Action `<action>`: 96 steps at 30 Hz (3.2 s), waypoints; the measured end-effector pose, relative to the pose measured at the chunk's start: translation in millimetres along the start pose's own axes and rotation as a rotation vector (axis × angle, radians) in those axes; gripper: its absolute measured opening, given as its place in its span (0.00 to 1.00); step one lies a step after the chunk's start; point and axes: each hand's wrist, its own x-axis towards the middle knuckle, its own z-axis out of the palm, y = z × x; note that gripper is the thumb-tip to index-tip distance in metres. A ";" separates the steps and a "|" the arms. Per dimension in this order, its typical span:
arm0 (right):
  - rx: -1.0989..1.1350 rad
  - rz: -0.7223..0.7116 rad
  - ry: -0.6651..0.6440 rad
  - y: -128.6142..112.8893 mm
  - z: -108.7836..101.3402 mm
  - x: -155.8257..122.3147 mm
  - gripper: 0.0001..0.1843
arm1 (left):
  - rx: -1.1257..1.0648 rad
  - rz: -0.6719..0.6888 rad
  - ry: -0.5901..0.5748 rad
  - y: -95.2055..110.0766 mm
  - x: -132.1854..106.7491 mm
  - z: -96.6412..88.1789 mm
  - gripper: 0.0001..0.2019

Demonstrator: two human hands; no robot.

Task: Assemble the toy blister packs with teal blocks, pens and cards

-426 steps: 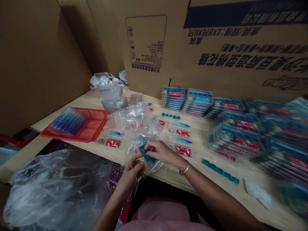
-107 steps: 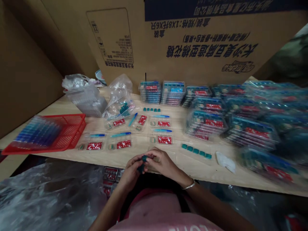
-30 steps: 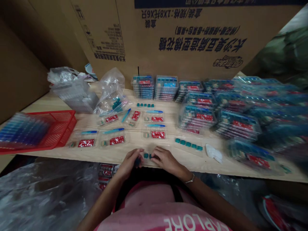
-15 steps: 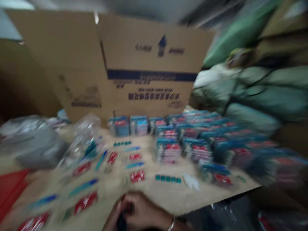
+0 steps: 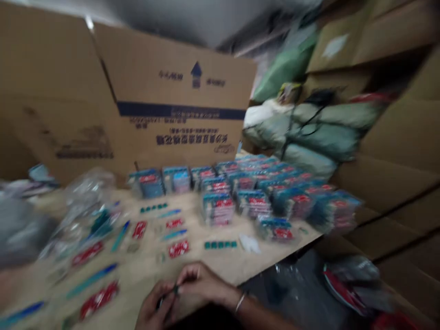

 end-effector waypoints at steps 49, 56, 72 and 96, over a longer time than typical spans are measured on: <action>-0.687 -0.506 -0.024 28.9 -7.3 -7.9 0.05 | -0.792 -0.347 0.133 -3.9 -45.6 -18.6 0.20; -0.602 -0.566 -0.012 -17.2 17.1 -17.2 0.04 | -0.999 -0.229 0.151 19.0 -48.9 -15.2 0.20; -0.280 -0.403 0.054 -13.2 21.7 -18.3 0.04 | -0.692 -0.299 0.276 8.6 -42.1 -7.6 0.20; -0.099 -0.039 -0.036 14.3 2.4 -49.5 0.02 | -0.293 -0.052 0.173 -9.1 -48.9 16.3 0.18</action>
